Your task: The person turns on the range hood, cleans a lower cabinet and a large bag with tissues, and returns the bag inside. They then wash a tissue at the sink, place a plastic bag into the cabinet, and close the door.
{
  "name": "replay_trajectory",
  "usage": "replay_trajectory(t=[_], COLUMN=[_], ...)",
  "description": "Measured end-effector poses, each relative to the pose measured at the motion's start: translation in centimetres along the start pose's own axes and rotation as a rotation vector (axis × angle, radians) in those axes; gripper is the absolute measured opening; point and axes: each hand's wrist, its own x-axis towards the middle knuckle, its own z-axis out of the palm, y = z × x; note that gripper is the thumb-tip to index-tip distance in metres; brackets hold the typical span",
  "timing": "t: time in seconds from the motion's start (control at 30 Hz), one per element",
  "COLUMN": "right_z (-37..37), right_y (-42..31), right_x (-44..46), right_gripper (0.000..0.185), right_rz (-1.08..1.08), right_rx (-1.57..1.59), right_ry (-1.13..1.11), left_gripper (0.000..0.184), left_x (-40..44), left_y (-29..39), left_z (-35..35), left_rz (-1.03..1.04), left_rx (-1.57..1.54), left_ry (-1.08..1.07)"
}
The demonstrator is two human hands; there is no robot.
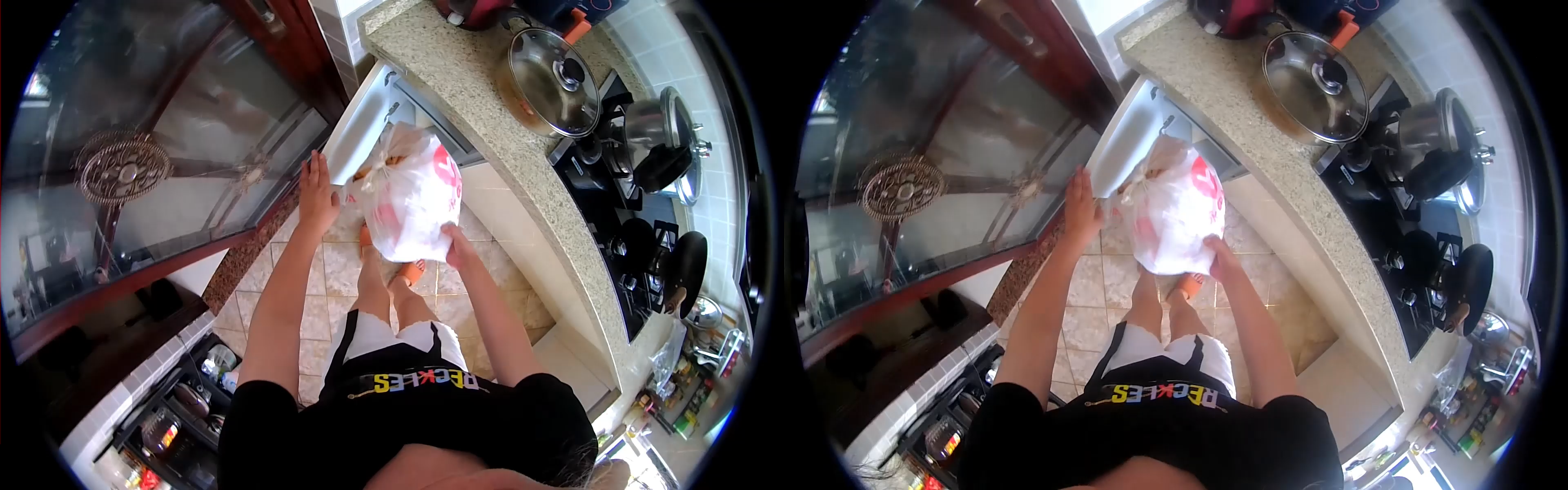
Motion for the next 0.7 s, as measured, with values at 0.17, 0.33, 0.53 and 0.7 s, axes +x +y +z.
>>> replay_trajectory(t=[0.17, 0.33, 0.53, 0.7], right_z=[1.1, -0.9, -2.6, -1.4], right_y=[-2.3, -4.2, -5.5, -6.2], right_x=[8.2, 13.3, 17.0, 19.6], right_gripper=[0.047, 0.054, 0.049, 0.049], right_rz=[-0.34, -0.482, -0.548, -0.548], right_rx=[0.003, 0.007, 0.215, 0.396], right_ry=[0.08, 0.263, 0.218, 0.081], left_gripper=[0.086, 0.092, 0.091, 0.09], left_x=[1.2, 2.3, 3.9, 4.7], left_y=[-1.8, -4.0, -6.0, -6.9], left_z=[-1.0, -1.2, -1.8, -1.5], left_rz=[0.049, 0.062, 0.081, 0.15], left_rx=[0.0, -0.073, -0.115, -0.118], left_ry=[0.034, 0.047, 0.003, 0.035])
